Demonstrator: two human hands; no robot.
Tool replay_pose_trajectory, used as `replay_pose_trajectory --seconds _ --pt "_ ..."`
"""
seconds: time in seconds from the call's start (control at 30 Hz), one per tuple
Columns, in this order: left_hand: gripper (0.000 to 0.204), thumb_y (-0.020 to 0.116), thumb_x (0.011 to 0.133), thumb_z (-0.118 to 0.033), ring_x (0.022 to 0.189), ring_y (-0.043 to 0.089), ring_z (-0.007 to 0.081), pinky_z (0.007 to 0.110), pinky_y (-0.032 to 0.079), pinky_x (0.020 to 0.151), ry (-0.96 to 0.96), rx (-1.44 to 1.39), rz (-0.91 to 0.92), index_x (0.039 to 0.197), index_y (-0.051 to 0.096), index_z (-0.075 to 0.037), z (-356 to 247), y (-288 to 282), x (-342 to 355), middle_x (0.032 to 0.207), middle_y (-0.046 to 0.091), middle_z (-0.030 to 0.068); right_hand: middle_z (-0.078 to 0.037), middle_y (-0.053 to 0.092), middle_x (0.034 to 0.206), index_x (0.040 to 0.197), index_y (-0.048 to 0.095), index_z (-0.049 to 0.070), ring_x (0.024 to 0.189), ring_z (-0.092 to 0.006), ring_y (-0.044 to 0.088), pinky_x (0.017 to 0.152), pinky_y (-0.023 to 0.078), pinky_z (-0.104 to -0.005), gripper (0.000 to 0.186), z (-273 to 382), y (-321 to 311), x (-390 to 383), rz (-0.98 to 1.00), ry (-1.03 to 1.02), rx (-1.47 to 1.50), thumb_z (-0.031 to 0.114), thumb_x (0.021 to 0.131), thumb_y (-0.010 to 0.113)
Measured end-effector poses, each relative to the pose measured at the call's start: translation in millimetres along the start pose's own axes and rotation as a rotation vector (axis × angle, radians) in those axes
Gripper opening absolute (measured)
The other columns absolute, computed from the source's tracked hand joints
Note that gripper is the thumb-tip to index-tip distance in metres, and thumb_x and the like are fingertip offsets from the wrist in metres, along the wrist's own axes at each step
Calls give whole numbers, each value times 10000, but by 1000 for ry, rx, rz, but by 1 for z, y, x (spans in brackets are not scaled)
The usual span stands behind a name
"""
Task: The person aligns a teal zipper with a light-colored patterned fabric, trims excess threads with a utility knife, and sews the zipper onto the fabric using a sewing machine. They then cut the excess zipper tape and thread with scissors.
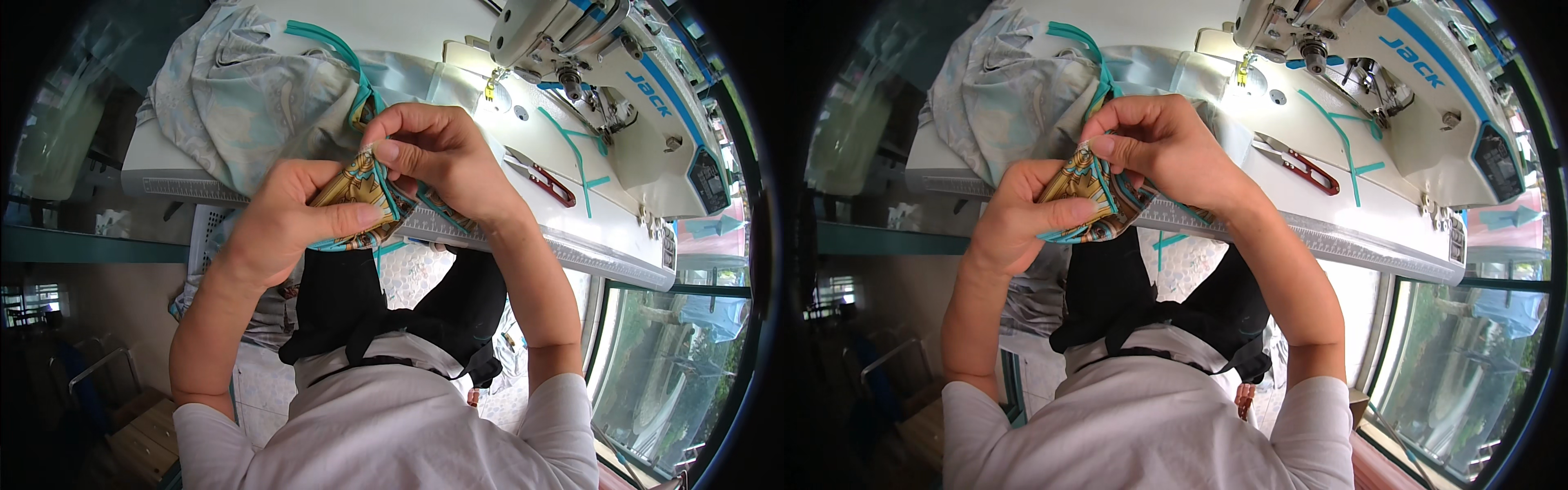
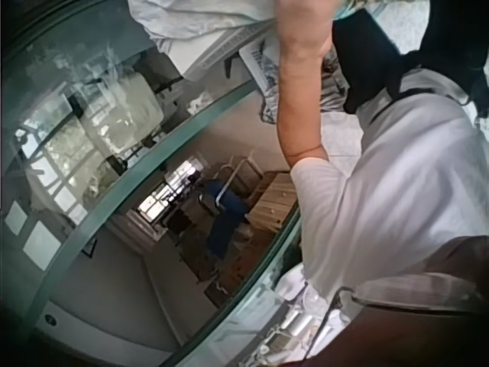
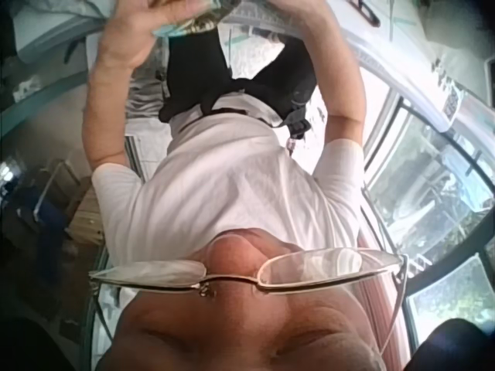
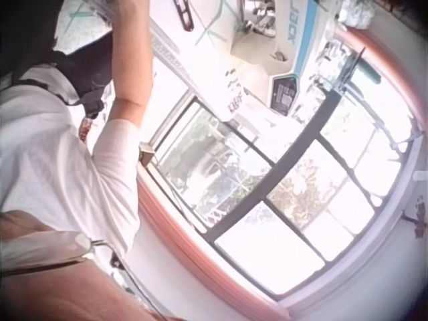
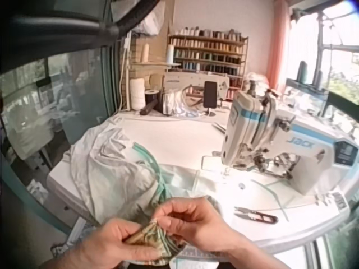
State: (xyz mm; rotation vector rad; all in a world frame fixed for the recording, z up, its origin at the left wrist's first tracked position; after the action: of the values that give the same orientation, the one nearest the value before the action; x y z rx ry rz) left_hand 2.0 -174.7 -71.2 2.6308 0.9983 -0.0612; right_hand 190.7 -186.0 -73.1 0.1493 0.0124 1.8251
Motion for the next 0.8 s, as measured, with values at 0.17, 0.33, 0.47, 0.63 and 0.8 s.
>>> replay_pose_trajectory --seconds 0.17,0.33,0.47,0.63,0.8 --pt "288 792 866 -60 852 679 100 233 547 758 -29 92 -17 1115 694 46 1 5 1 975 731 54 21 650 832 1026 709 18 701 -48 556 581 448 -209 111 -1 1 0 -31 30 -2 119 997 675" --pt "220 766 860 -17 801 631 69 220 511 709 31 263 -119 1056 679 33 -4 3 -1 918 704 10 38 614 764 1013 710 17 653 -30 517 552 422 -207 105 -6 0 3 -97 28 0 114 1000 671" --pt "127 725 856 29 805 564 58 216 468 710 301 665 -323 953 645 20 -25 1 -7 934 671 20 45 600 771 1025 695 15 648 -26 498 550 408 -206 122 -1 -1 -1 -186 40 -14 134 1012 668" --pt "197 670 812 135 921 597 89 238 496 824 592 670 -459 956 594 25 -28 -9 -7 1055 670 91 27 633 836 1026 678 -12 684 -39 549 594 454 -208 106 8 7 -14 -254 -33 -64 88 993 687" --pt "319 609 786 209 944 650 118 254 524 852 739 654 -584 1048 563 32 -17 -6 -5 1076 683 134 -27 669 852 967 680 -21 722 -51 610 616 500 -227 48 18 16 -23 -329 -272 -379 12 949 711"
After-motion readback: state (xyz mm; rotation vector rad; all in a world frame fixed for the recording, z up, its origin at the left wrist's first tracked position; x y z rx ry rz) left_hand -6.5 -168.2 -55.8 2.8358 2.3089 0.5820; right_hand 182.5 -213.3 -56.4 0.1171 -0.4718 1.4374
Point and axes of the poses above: each hand's wrist, its own x-axis towards the middle knuckle, its own y-axis out of the palm, z = x × y, the point moved 3 cm from there along x, towards the middle knuckle
